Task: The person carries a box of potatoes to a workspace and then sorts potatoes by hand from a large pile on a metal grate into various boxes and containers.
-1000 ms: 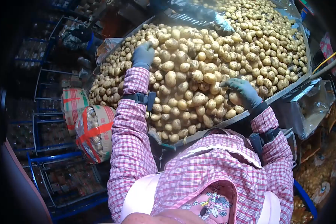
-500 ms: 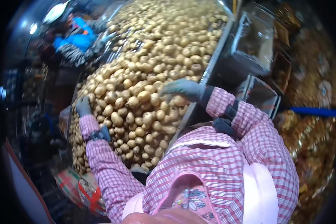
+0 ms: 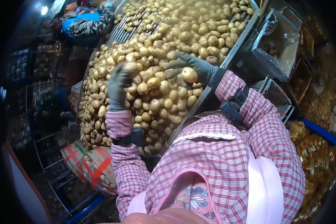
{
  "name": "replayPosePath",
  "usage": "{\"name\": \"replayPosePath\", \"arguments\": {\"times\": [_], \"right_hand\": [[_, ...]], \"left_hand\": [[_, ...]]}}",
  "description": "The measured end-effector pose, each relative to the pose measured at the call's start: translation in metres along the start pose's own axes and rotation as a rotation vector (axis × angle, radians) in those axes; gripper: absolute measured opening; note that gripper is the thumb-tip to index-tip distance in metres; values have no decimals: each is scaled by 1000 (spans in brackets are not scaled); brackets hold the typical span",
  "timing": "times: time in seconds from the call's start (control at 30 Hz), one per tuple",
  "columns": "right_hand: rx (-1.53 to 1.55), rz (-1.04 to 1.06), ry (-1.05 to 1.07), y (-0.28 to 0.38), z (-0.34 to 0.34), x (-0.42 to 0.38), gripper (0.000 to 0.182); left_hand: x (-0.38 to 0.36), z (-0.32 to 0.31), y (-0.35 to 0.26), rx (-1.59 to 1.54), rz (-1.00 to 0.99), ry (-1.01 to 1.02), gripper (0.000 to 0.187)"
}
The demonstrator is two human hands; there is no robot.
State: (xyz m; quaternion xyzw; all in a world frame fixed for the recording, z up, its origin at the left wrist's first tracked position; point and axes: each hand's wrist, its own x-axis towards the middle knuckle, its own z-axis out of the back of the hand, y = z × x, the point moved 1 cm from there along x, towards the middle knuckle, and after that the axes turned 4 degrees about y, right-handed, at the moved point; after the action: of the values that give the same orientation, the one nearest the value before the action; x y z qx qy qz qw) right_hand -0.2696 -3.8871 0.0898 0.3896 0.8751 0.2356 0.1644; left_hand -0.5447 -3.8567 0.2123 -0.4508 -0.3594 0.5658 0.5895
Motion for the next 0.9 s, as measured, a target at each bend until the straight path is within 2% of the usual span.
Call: {"name": "replayPosePath", "arguments": {"times": [0.03, 0.07, 0.1, 0.13, 0.17, 0.23, 0.27, 0.3, 0.33, 0.37, 0.4, 0.43, 0.47, 0.53, 0.6, 0.67, 0.77, 0.8, 0.83, 0.87, 0.9], "right_hand": [[-15, -30, -12, 2, 4, -6, 62], [-30, -60, -24, 5, 8, -12, 54], [-108, -99, -139, 8, 13, -21, 50], [-157, -82, -73, 13, 24, -30, 47], [-207, -66, -7, 18, 36, -42, 45], [-172, -15, -135, 35, 47, -89, 45], [-299, 67, -217, 50, 60, -119, 43], [-423, 145, -289, 63, 77, -150, 41], [-120, 151, -512, 75, 106, -175, 42], [56, 218, -431, 94, 134, -199, 45], [55, 283, -686, 102, 182, -230, 49], [-79, 360, -673, 122, 210, -255, 51], [-212, 372, -834, 146, 206, -268, 53], [-204, 401, -1081, 179, 233, -278, 47], [-666, 451, -1228, 203, 328, -296, 45], [-866, 434, -1156, 227, 333, -287, 46], [-915, 455, -690, 198, 253, -167, 50], [-1069, 151, -791, 186, 180, -126, 51], [-1073, 178, -668, 163, 154, -89, 52], [-1334, 278, -551, 135, 181, -52, 58], [-1416, 169, -503, 122, 183, -31, 61]], "left_hand": [[-3, -35, 8, 13, 40, 138, 40], [-5, -77, 22, 101, -169, 220, 42], [-14, -116, 24, 319, -259, 304, 44], [-22, -146, 15, 525, -258, 270, 43], [-23, -164, 8, 563, -323, 331, 40], [-29, -183, 25, 27, -46, 422, 37], [-34, -185, 30, 84, -179, 315, 34], [-40, -179, 35, 139, -141, 291, 33], [-46, -167, 38, 197, -102, 263, 32], [-49, -153, 43, 254, -62, 234, 31], [-49, -136, 57, 262, 11, 181, 30], [-50, -121, 67, 268, 81, 130, 30], [-50, -114, 56, 253, 135, 62, 30], [-41, -98, 76, 239, 164, -16, 30], [-31, -105, 69, 289, 112, -4, 30], [-17, -120, 48, 352, 10, 30, 30], [19, -139, 45, 406, -61, 58, 29], [33, -147, 43, 420, -59, 75, 29], [52, -155, 41, 433, -63, 89, 29], [70, -162, 47, 504, -105, 93, 29], [85, -170, 47, 484, -66, 100, 29]]}}
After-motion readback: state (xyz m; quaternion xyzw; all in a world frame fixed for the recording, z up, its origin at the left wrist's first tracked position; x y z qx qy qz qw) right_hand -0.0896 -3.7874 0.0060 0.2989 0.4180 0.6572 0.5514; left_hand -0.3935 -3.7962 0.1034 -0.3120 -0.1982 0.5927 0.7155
